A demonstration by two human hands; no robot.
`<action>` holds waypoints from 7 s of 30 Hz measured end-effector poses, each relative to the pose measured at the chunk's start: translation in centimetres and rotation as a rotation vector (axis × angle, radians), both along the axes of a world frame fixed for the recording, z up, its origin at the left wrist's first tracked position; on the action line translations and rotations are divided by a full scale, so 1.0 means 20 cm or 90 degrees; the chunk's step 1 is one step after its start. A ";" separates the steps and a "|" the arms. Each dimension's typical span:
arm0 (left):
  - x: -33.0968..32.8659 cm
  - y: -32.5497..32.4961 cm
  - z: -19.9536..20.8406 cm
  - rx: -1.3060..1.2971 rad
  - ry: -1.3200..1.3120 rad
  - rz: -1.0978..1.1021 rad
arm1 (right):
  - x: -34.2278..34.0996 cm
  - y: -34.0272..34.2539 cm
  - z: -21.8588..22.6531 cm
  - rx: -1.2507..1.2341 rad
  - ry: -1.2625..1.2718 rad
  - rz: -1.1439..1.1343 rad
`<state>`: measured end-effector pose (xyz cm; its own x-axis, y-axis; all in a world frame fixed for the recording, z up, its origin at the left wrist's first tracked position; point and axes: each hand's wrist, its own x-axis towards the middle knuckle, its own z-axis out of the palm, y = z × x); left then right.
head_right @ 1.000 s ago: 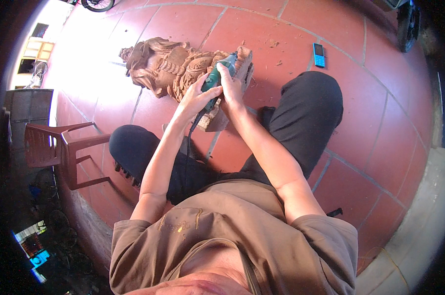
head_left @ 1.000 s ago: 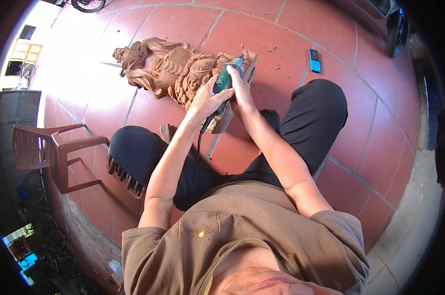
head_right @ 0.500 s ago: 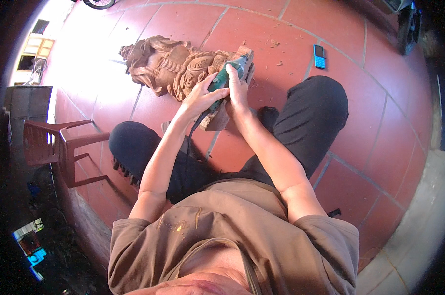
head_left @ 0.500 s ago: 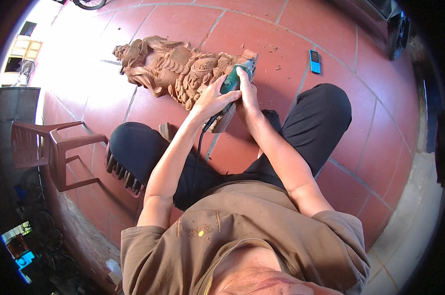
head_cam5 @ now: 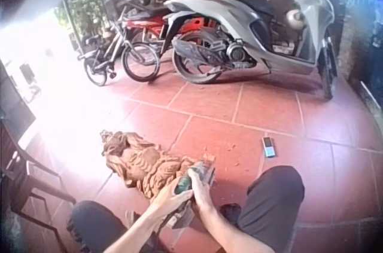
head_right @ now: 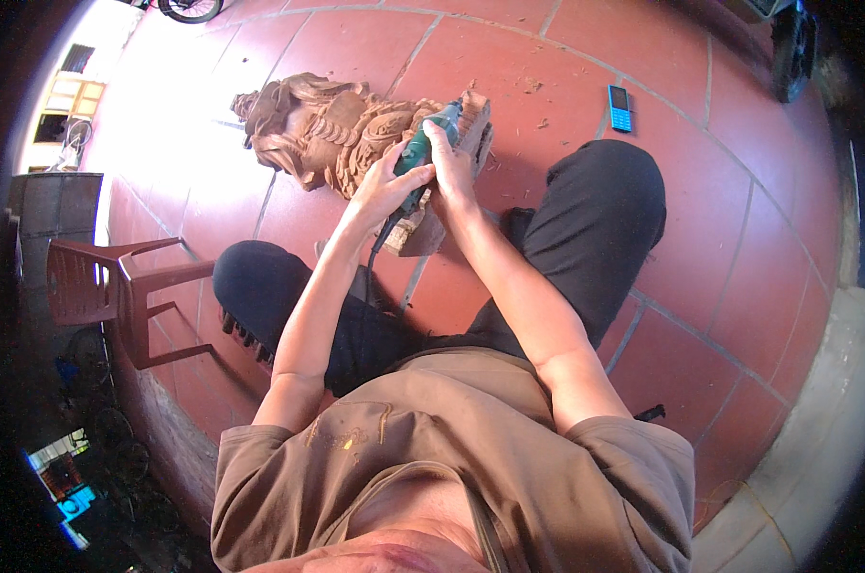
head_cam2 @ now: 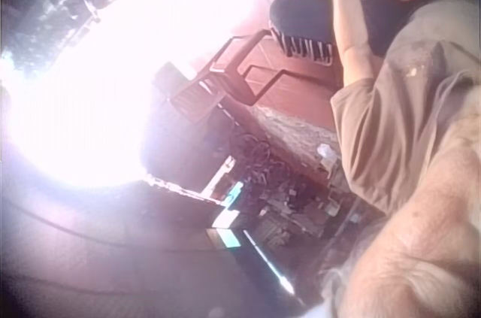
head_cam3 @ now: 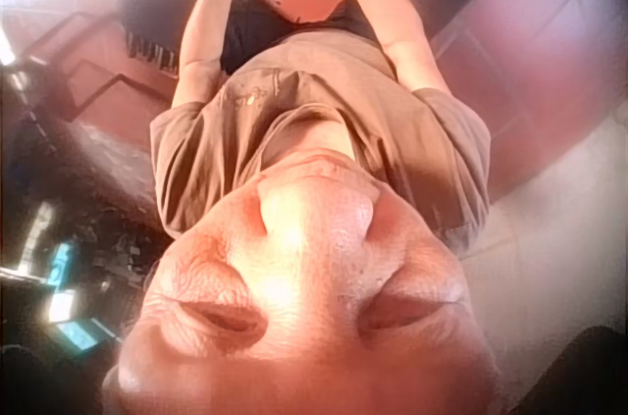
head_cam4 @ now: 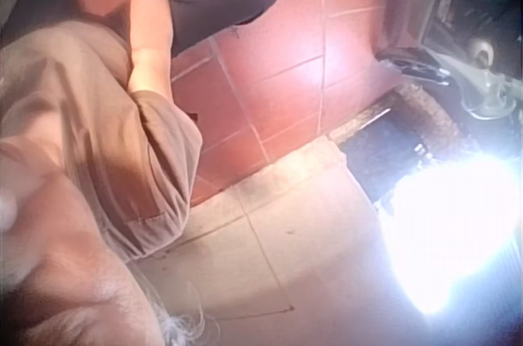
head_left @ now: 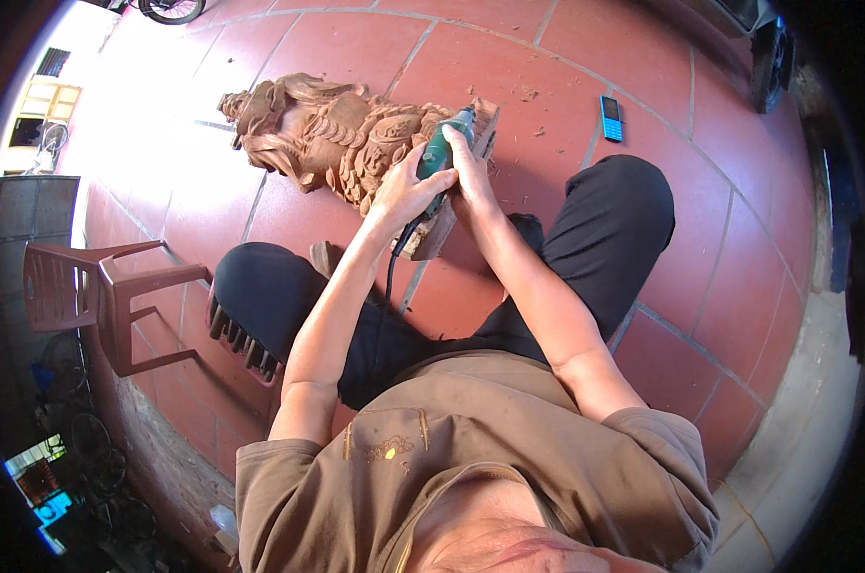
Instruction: The person sits on the floor and uses a rotary tool to carve details into a wooden sculpture. They pause to brush away wood shavings and inspect the work, then resume carving.
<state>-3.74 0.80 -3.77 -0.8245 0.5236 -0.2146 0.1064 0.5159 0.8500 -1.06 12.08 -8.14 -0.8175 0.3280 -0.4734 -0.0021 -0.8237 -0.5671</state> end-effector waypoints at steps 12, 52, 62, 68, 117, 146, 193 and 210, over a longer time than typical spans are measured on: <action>0.00 0.02 0.07 -0.031 -0.033 -0.064 | 0.02 0.00 -0.04 -0.018 -0.025 -0.053; 0.01 -0.01 0.06 -0.020 0.006 0.007 | 0.00 -0.02 0.02 -0.015 0.022 0.011; 0.07 0.04 0.19 0.007 -0.065 -0.030 | 0.05 0.00 0.03 -0.021 -0.021 -0.041; 0.06 0.04 0.15 -0.016 -0.069 -0.036 | 0.06 0.01 0.02 -0.031 -0.011 -0.032; 0.09 -0.14 0.14 0.060 -0.021 0.052 | -0.03 -0.09 0.07 -0.057 0.022 0.108; 0.23 -0.57 0.30 0.075 -0.027 0.044 | 0.03 -0.01 0.14 -0.142 0.095 0.220; 0.27 -0.31 0.14 0.184 -0.040 0.051 | 0.18 -0.11 0.26 0.002 0.095 0.278; 0.32 -0.31 0.18 0.187 -0.088 0.214 | 0.28 -0.17 0.35 0.216 0.205 0.455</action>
<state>2.71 -5.39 -0.07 -0.9330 0.2868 -0.2172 -0.1505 0.2371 0.9597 4.45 8.66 -1.11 -0.9599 -0.2358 -0.1515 0.2497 -0.4741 -0.8443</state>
